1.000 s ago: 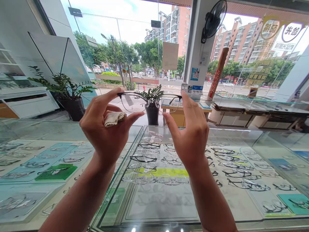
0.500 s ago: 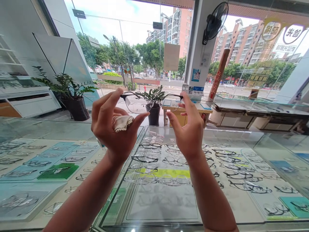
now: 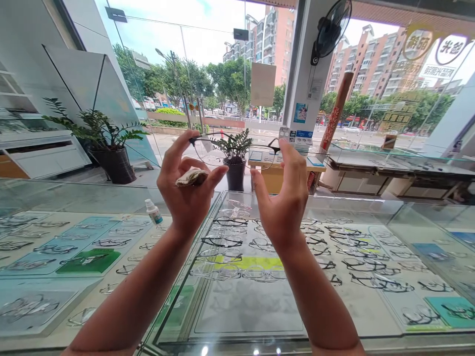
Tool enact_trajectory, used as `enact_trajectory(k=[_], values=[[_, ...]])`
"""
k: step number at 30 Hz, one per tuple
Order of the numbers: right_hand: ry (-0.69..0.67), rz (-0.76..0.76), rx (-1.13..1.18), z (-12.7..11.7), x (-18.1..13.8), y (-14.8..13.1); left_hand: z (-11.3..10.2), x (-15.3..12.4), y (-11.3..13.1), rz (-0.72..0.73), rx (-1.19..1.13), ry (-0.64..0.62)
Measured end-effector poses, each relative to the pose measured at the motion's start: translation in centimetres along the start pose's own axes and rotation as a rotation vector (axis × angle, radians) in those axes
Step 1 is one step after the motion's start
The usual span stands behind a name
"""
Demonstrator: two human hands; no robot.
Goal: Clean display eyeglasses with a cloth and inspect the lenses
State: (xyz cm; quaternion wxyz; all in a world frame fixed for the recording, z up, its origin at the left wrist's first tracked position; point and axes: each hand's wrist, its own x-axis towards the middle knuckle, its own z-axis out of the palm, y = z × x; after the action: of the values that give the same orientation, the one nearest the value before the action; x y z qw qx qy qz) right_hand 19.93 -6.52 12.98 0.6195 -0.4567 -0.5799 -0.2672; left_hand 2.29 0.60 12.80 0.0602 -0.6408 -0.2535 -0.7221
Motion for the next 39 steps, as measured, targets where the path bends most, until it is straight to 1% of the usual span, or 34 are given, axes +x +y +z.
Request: enact_trajectory(k=[2,7,10,14,17,20,22,23,25,27,28,29,33,37,39], values=[[-0.009,-0.008,0.0,0.2,-0.2,-0.2,0.2,-0.1,-0.2,-0.008,-0.024,0.026],[-0.034,0.028,0.08,0.1,-0.5,-0.8,0.3,-0.3,-0.1,0.049,-0.061,0.1],[-0.039,0.053,0.149,-0.4,-0.4,-0.9,0.3,-0.3,0.1,0.049,0.001,0.106],[0.034,0.118,0.234,-1.0,0.2,-0.7,0.4,-0.5,0.1,0.05,0.066,0.102],[0.083,0.109,0.22,-1.2,0.6,-0.7,0.5,-0.8,-0.1,0.072,0.062,0.111],[0.084,0.077,0.18,-1.3,0.7,-0.7,0.4,-1.0,-0.1,0.067,0.051,0.119],[0.072,0.082,0.187,-1.3,0.8,-0.6,0.3,-0.9,0.2,0.035,0.067,0.077],[0.067,0.09,0.219,-1.4,0.8,-0.6,0.2,-0.8,0.4,0.017,0.073,0.055],[0.072,0.122,0.365,-1.6,0.8,-0.4,0.1,-0.7,0.9,-0.015,0.063,0.035],[0.071,0.172,0.523,-1.9,0.9,-0.2,0.1,-0.6,1.3,-0.037,0.042,0.039],[0.056,0.203,0.559,-2.1,1.0,-0.1,0.0,-0.6,1.4,-0.045,0.036,0.042],[0.029,0.232,0.551,-2.4,1.1,-0.1,0.0,-0.5,1.5,-0.047,0.036,0.036],[-0.093,0.297,0.377,-3.2,1.5,-0.3,-0.3,-0.1,1.5,-0.007,0.03,-0.027],[-0.192,0.284,0.286,-3.6,1.8,-0.5,-0.1,0.1,1.2,-0.008,0.027,-0.087],[-0.189,0.271,0.291,-3.6,1.8,-0.2,0.3,0.0,0.8,0.017,-0.036,-0.073]])
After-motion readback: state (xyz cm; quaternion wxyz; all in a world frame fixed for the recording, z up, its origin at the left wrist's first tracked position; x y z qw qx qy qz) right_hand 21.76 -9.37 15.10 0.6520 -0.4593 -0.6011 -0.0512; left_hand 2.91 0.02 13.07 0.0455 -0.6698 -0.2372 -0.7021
